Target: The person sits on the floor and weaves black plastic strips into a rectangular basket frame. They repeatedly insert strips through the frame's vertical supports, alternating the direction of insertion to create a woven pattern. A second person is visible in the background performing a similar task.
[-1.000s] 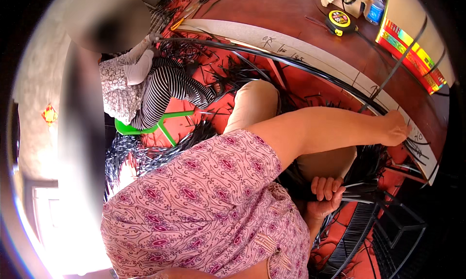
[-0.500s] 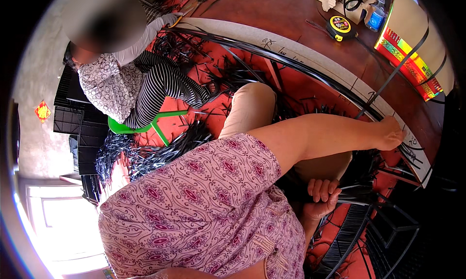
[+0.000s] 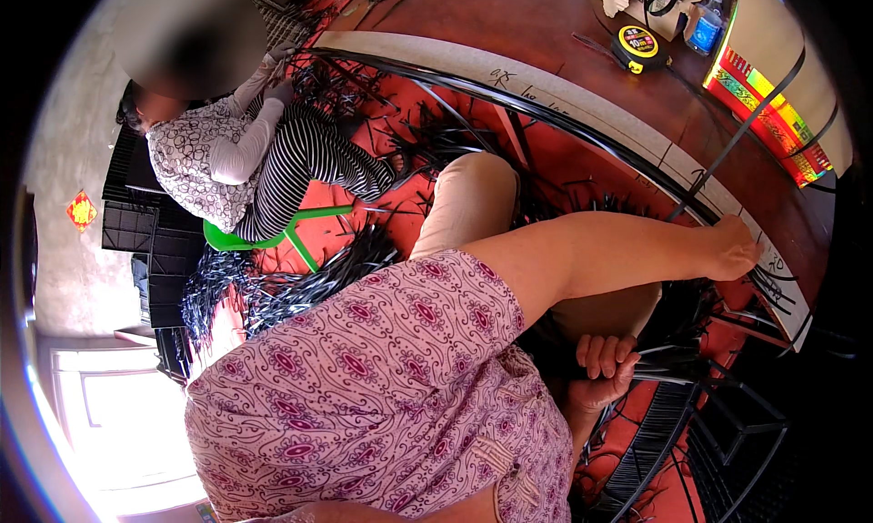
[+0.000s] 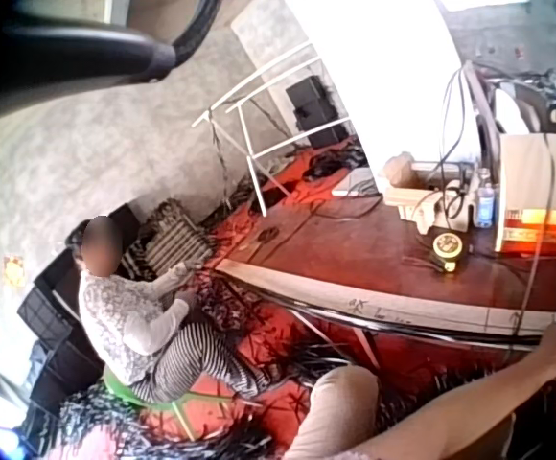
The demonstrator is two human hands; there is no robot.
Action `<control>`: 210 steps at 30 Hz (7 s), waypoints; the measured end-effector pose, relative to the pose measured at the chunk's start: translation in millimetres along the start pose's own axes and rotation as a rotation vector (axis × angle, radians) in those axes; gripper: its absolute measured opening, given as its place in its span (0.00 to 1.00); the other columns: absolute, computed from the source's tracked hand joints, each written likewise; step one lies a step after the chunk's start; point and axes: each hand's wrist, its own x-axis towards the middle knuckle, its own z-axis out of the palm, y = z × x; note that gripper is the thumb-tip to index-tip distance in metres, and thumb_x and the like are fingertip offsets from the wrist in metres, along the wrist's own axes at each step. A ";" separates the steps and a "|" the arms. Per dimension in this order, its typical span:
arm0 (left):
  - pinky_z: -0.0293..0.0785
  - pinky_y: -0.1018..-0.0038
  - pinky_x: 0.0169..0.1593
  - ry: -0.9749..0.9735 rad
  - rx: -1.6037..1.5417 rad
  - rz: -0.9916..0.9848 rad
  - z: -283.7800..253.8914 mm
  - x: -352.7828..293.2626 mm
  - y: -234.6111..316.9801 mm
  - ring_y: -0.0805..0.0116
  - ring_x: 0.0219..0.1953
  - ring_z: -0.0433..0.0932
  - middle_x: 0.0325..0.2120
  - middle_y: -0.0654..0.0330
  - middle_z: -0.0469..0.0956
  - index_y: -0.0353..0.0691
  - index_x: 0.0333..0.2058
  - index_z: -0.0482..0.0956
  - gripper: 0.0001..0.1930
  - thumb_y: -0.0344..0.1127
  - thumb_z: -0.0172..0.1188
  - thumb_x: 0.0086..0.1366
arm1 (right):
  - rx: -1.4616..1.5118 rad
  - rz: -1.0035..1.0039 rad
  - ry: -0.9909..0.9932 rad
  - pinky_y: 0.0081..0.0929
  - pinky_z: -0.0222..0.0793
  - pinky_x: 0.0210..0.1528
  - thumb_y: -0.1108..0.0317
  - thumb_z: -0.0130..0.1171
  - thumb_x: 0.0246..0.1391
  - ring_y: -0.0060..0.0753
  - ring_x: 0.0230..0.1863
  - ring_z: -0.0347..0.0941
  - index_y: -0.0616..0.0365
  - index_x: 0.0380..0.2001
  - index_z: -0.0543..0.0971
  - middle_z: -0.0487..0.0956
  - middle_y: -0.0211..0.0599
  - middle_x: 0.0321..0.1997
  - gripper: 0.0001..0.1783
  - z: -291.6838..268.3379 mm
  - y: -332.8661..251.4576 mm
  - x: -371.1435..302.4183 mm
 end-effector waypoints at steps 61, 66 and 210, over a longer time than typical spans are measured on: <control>0.75 0.57 0.31 -0.138 -0.077 -0.322 -88.0 -234.0 81.9 0.49 0.29 0.81 0.25 0.48 0.80 0.37 0.44 0.72 0.21 0.42 0.61 0.54 | -0.344 -0.113 0.365 0.21 0.57 0.29 0.54 0.66 0.52 0.16 0.22 0.58 0.52 0.41 0.74 0.65 0.17 0.23 0.20 36.6 8.5 -11.4; 0.75 0.59 0.25 -0.026 0.022 -0.278 -101.3 -277.6 87.7 0.54 0.25 0.82 0.23 0.51 0.81 0.26 0.55 0.66 0.32 0.42 0.58 0.56 | -0.636 -0.021 0.308 0.24 0.66 0.42 0.54 0.60 0.57 0.21 0.35 0.69 0.56 0.52 0.73 0.75 0.22 0.33 0.24 1.4 28.4 -25.2; 0.74 0.53 0.32 0.363 -0.345 -0.200 -4.7 46.0 94.3 0.47 0.27 0.80 0.23 0.43 0.79 0.30 0.26 0.79 0.24 0.49 0.50 0.67 | 0.130 -0.267 0.395 0.36 0.69 0.56 0.64 0.55 0.52 0.35 0.46 0.75 0.56 0.42 0.78 0.81 0.37 0.42 0.15 2.1 -43.9 84.9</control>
